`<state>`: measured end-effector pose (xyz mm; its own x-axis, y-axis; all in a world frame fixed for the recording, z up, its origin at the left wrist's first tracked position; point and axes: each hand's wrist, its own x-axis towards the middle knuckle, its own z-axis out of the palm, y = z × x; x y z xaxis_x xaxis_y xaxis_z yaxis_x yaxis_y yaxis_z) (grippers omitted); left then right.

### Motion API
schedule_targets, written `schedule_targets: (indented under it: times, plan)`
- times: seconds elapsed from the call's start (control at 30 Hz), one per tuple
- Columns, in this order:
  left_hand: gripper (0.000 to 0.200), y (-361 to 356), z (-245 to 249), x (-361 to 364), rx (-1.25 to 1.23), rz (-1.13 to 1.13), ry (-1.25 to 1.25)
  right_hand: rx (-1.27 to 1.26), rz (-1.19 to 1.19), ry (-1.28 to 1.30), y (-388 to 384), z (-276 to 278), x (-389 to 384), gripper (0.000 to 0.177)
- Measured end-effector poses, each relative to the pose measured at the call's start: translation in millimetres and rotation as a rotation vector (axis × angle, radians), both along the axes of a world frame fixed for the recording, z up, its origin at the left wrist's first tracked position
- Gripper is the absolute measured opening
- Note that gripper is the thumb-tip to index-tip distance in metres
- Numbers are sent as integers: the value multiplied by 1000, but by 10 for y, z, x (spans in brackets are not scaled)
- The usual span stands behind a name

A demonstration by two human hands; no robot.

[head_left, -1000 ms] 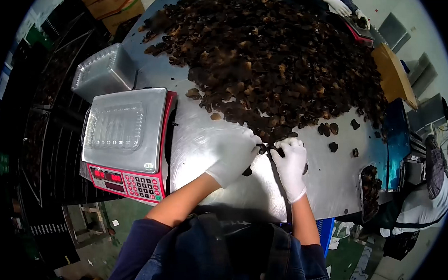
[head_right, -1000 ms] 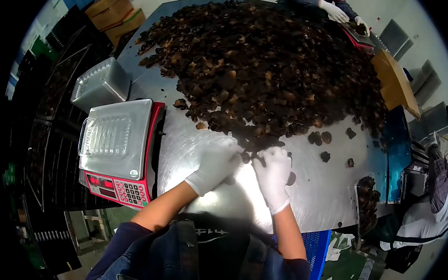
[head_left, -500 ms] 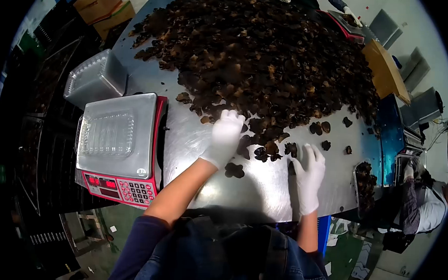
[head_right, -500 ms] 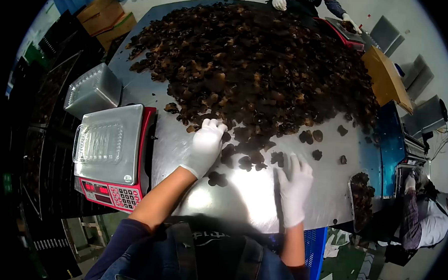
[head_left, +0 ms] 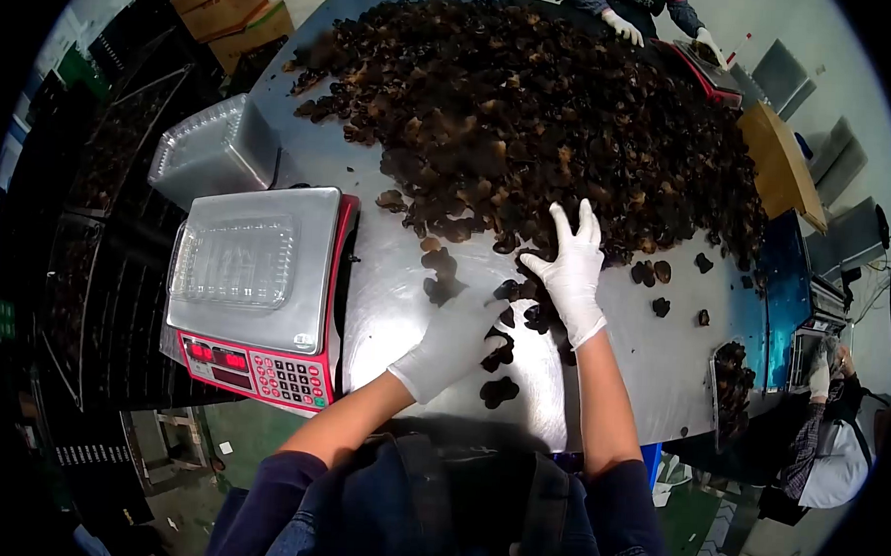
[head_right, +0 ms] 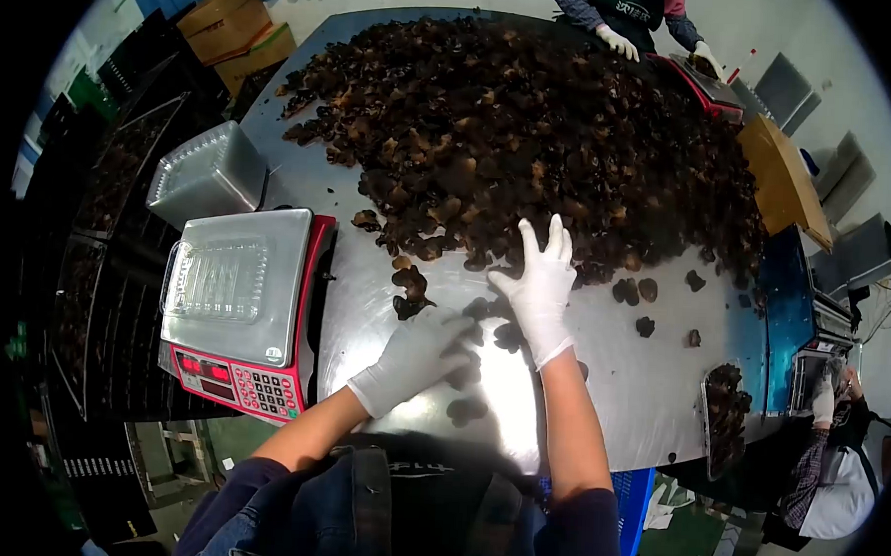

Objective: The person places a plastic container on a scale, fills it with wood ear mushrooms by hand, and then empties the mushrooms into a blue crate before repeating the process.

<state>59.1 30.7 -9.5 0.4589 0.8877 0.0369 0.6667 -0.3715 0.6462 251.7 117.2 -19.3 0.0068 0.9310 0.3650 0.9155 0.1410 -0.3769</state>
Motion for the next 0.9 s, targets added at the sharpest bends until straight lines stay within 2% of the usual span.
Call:
schedule_targets:
  times: [0.07, 0.1, 0.13, 0.2, 0.27, 0.37, 0.4, 0.47, 0.53, 0.57, 0.63, 0.67, 0.73, 0.8, 0.83, 0.9]
  plan:
    - [42, 73, 67, -61, -27, 25, 76, -19, 29, -3, -59, -182, 92, 50]
    - [37, 53, 65, -118, 1, 63, 39, 40, 54, 83, -130, -300, 199, 33]
    - [37, 71, 32, -135, 1, 66, 34, 91, 55, 94, -284, -297, 272, 26]
    - [33, 39, -75, -167, 45, 132, 15, 94, 66, 148, -634, -214, 403, 26]
    - [33, 172, -100, -36, -30, 107, 43, 42, 7, 175, -973, -178, 489, 26]
    - [30, 447, -270, 315, 336, 60, -43, 73, -54, 162, -1319, -188, 531, 35]
    - [30, 563, -309, 441, 334, 55, -44, 61, -52, 167, -1399, -185, 544, 39]
    - [24, 836, -344, 651, 398, 49, 256, 53, -94, 179, -1531, -146, 529, 40]
    - [19, 1055, -390, 790, 330, -40, 569, 22, -129, 210, -1626, -97, 529, 41]
    - [14, 1062, -433, 774, 417, -14, 474, 4, -154, 233, -1661, -85, 538, 40]
    - [13, 1046, -456, 723, 384, 11, 416, 22, -169, 248, -1623, -22, 564, 35]
    - [12, 1013, -445, 677, 350, 34, 359, 137, -137, 209, -1501, 1, 573, 31]
    - [9, 794, -390, 484, 352, 15, 316, 89, -95, 195, -1204, 154, 508, 30]
    - [13, 506, -281, 322, 371, 21, 173, 66, 42, 84, -758, 73, 419, 31]
    - [13, 398, -234, 292, 372, 22, 177, 49, 61, -47, -554, 30, 315, 27]
    - [24, 230, -135, 224, 7, -18, 12, -55, 96, -333, -236, -96, 127, 20]
